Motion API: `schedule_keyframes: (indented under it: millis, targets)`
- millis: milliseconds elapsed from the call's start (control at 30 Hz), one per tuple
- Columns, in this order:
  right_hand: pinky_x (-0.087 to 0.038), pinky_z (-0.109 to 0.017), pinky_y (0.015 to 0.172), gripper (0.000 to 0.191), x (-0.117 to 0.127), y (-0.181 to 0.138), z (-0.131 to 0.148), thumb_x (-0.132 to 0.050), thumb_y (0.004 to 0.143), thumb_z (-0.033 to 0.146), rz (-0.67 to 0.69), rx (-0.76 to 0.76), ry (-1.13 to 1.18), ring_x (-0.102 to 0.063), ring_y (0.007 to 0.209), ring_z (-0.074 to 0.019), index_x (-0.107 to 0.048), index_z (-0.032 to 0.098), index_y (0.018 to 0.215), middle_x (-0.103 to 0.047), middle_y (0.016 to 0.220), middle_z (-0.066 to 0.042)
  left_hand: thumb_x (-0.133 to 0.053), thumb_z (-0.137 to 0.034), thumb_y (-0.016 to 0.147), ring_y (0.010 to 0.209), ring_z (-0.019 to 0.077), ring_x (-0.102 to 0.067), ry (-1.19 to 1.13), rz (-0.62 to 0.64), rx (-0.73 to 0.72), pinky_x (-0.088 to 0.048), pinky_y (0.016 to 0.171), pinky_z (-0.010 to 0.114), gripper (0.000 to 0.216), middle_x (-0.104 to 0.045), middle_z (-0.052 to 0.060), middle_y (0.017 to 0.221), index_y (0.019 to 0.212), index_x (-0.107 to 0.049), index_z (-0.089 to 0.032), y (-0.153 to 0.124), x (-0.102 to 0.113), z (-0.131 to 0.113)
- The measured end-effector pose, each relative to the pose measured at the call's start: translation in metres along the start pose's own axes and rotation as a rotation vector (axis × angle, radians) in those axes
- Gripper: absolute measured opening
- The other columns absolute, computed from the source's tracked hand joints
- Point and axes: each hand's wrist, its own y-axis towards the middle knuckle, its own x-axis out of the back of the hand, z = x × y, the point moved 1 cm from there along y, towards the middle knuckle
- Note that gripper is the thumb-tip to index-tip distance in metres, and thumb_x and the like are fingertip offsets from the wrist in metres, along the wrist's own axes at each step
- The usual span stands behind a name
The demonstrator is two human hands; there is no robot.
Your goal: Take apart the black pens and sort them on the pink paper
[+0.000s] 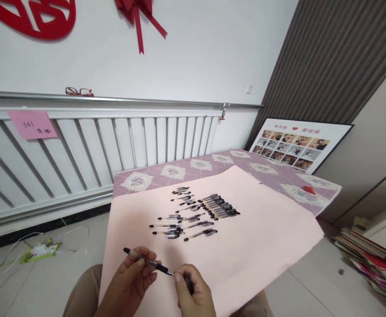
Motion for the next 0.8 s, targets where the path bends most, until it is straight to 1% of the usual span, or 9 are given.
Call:
schedule_keyframes:
  millis: [100,233,300,333,400,500,633,700,800]
  targets:
    - [-0.032,-0.02,0.046,0.035,0.004,-0.002,0.004,-0.051,0.071,0.056,-0.01,0.031,-0.054,-0.037,0.046,-0.01,-0.052,0.022,0.069,-0.037,0.049,0.007,-0.066,-0.017,0.07,0.078,0.0147,-0.063,0.014,0.002,-0.004,-0.05,0.065,0.024,0.013,-0.066,0.002,0.084,0.081,-0.061,-0.019,-0.002,-0.001,-0.001]
    - [-0.038,-0.02,0.051,0.033,0.007,-0.005,0.006,-0.049,0.074,0.054,-0.076,0.121,-0.096,-0.045,0.054,-0.0124,-0.048,0.024,0.087,-0.045,0.06,0.005,-0.064,-0.017,0.072,0.08,0.0149,-0.063,0.031,-0.008,-0.021,-0.05,0.066,0.025,0.01,-0.066,0.002,0.085,0.082,-0.061,-0.019,-0.004,0.0,-0.003]
    - [-0.04,-0.02,0.054,0.028,0.009,-0.007,0.008,-0.044,0.077,0.052,-0.096,0.161,-0.135,-0.047,0.058,-0.0132,-0.046,0.025,0.084,-0.046,0.062,0.005,-0.064,-0.017,0.072,0.078,0.0143,-0.063,0.032,-0.024,-0.028,-0.05,0.066,0.025,0.011,-0.066,0.002,0.085,0.082,-0.06,-0.019,-0.004,0.001,-0.004]
    - [-0.041,-0.02,0.056,0.025,0.01,-0.008,0.008,-0.042,0.079,0.05,-0.078,0.169,-0.163,-0.048,0.059,-0.0133,-0.046,0.025,0.081,-0.046,0.062,0.004,-0.064,-0.017,0.072,0.078,0.0138,-0.063,0.031,-0.028,-0.033,-0.05,0.067,0.025,0.012,-0.066,0.002,0.085,0.083,-0.06,-0.02,-0.004,0.002,-0.004]
    - [-0.043,-0.021,0.06,0.022,0.012,-0.008,0.009,-0.042,0.081,0.046,0.009,0.187,-0.216,-0.05,0.063,-0.0138,-0.047,0.024,0.077,-0.049,0.065,0.003,-0.064,-0.018,0.072,0.078,0.0136,-0.063,0.031,-0.03,-0.042,-0.05,0.066,0.024,0.012,-0.066,0.001,0.085,0.083,-0.06,-0.021,-0.004,0.002,-0.004]
    - [-0.045,-0.022,0.065,0.019,0.013,-0.006,0.011,-0.046,0.08,0.04,0.106,0.255,-0.257,-0.054,0.07,-0.0153,-0.054,0.023,0.077,-0.056,0.072,0.0,-0.066,-0.019,0.07,0.079,0.015,-0.063,0.038,-0.038,-0.046,-0.049,0.065,0.024,0.013,-0.066,0.001,0.084,0.082,-0.06,-0.021,-0.004,0.002,-0.004]
    - [-0.045,-0.021,0.066,0.014,0.013,-0.003,0.012,-0.051,0.078,0.034,0.089,0.331,-0.258,-0.057,0.072,-0.0155,-0.06,0.023,0.079,-0.059,0.074,-0.001,-0.065,-0.018,0.071,0.077,0.0146,-0.063,0.046,-0.045,-0.047,-0.049,0.064,0.024,0.012,-0.066,0.001,0.083,0.081,-0.059,-0.02,-0.004,0.0,-0.005]
    - [-0.046,-0.021,0.065,0.014,0.012,-0.003,0.013,-0.052,0.077,0.033,0.083,0.339,-0.254,-0.058,0.071,-0.0156,-0.061,0.023,0.079,-0.059,0.073,-0.001,-0.064,-0.018,0.072,0.077,0.0144,-0.062,0.046,-0.034,-0.042,-0.049,0.065,0.024,0.011,-0.066,0.001,0.084,0.081,-0.059,-0.02,-0.005,0.001,-0.004]
    - [-0.046,-0.021,0.064,0.014,0.01,-0.004,0.013,-0.051,0.078,0.032,0.118,0.314,-0.273,-0.058,0.069,-0.0155,-0.061,0.023,0.079,-0.06,0.073,-0.001,-0.062,-0.017,0.074,0.078,0.0143,-0.062,0.054,-0.004,-0.035,-0.048,0.066,0.025,0.01,-0.065,0.002,0.085,0.083,-0.059,-0.02,-0.005,0.001,-0.003]
